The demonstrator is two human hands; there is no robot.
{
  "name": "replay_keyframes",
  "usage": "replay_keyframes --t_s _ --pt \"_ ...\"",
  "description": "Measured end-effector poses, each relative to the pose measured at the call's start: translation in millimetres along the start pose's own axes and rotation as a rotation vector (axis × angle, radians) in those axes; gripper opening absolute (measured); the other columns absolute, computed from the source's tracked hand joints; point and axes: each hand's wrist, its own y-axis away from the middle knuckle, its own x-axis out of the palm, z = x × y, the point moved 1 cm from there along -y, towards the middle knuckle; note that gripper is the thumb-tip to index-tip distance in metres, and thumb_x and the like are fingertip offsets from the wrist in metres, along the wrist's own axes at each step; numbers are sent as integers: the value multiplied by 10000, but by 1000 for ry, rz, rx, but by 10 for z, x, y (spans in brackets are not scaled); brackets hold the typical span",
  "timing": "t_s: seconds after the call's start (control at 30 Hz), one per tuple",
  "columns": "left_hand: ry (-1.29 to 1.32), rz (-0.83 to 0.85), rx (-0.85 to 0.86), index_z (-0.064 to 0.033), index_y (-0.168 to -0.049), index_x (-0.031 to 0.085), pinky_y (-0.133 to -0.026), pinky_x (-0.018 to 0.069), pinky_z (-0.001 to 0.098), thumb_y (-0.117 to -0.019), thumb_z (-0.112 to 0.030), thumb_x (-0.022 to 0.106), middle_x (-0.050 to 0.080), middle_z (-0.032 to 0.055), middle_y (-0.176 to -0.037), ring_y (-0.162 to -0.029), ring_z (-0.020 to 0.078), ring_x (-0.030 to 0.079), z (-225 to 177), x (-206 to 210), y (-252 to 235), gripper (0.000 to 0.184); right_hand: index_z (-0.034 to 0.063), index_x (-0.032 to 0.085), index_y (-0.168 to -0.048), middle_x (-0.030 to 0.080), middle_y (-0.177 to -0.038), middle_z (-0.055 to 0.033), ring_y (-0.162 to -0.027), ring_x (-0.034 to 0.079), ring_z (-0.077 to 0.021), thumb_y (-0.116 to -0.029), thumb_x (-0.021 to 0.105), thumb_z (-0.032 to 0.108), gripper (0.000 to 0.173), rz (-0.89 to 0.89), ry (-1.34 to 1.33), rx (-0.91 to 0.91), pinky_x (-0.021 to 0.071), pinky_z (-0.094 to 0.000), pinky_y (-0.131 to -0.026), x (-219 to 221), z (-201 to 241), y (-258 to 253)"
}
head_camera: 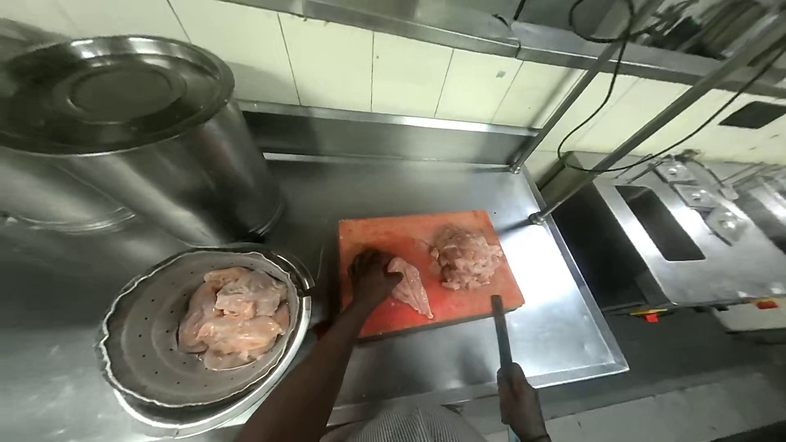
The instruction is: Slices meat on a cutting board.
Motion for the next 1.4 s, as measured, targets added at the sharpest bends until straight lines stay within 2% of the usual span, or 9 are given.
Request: replay_keyframes --t_s 0.13,0.27,0.57,0.7,0.8,0.9,1.07,1.2,1.4 --pt "211 45 75 6 -1191 673 -943 550 562 -917 -140 751 703 208 -1090 -1029 355 689 -152 49 147 320 -14 522 -1208 507 -595 -61 -416 513 -182 -1071 464 171 237 -54 -497 155 502 -370 -407 47 -164 -190" --pt "512 9 -5 13 -1093 641 -763 584 476 -894 -83 761 680 159 -938 -826 265 680 -363 -97 244 252 9 501 -1148 455 -552 -36 -365 476 -168 -1101 421 143 163 -53 -830 242 482 -353 -338 47 -149 -262" --pt "1174 -203 -213 -19 -1249 538 -801 625 390 -976 -86 678 632 134 -1083 -902 221 691 -690 -745 -156 314 17 510 -1104 463 -555 -46 -362 476 -182 -1088 426 120 134 9 -876 220 486 -363 -339 29 -233 -293" --pt "621 -176 -400 2 -1456 469 -993 510 540 -956 -257 732 582 254 -1354 -1201 365 598 -159 -396 -130 622 20 518 -1093 470 -556 -53 -364 486 -188 -1084 435 123 133 3 -880 210 493 -370 -345 32 -253 -285" --pt "164 36 -42 -14 -1436 533 -1086 479 544 -960 -85 683 588 221 -1398 -1289 375 579 -145 -152 11 504 20 517 -1067 469 -552 -49 -364 489 -186 -1084 440 126 132 10 -875 198 495 -363 -346 33 -253 -283" --pt "-160 129 337 -172 -1459 584 -1201 341 557 -926 -4 634 540 103 -1520 -1448 323 449 -202 83 13 562 18 513 -1054 469 -550 -51 -362 488 -185 -1081 442 126 132 21 -868 189 497 -363 -347 21 -250 -287" --pt "-327 260 359 -122 -1259 698 -1120 400 569 -926 -77 650 670 129 -1297 -1285 333 574 -456 97 -58 339 8 522 -1084 465 -553 -58 -367 488 -189 -1088 438 116 137 23 -879 207 495 -366 -349 0 -221 -272" --pt "43 318 288 7 -1206 680 -1032 513 527 -938 -42 671 666 206 -1229 -1165 338 645 -780 -45 41 272 11 512 -1067 466 -543 -58 -362 489 -187 -1086 432 113 130 19 -898 192 496 -364 -345 2 -224 -276" --pt "282 201 256 -33 -1138 695 -858 588 467 -909 -126 772 701 135 -1035 -922 245 690 -850 -369 424 258 3 516 -1083 468 -555 -56 -365 486 -185 -1089 430 95 126 7 -880 217 497 -367 -350 -17 -201 -259"
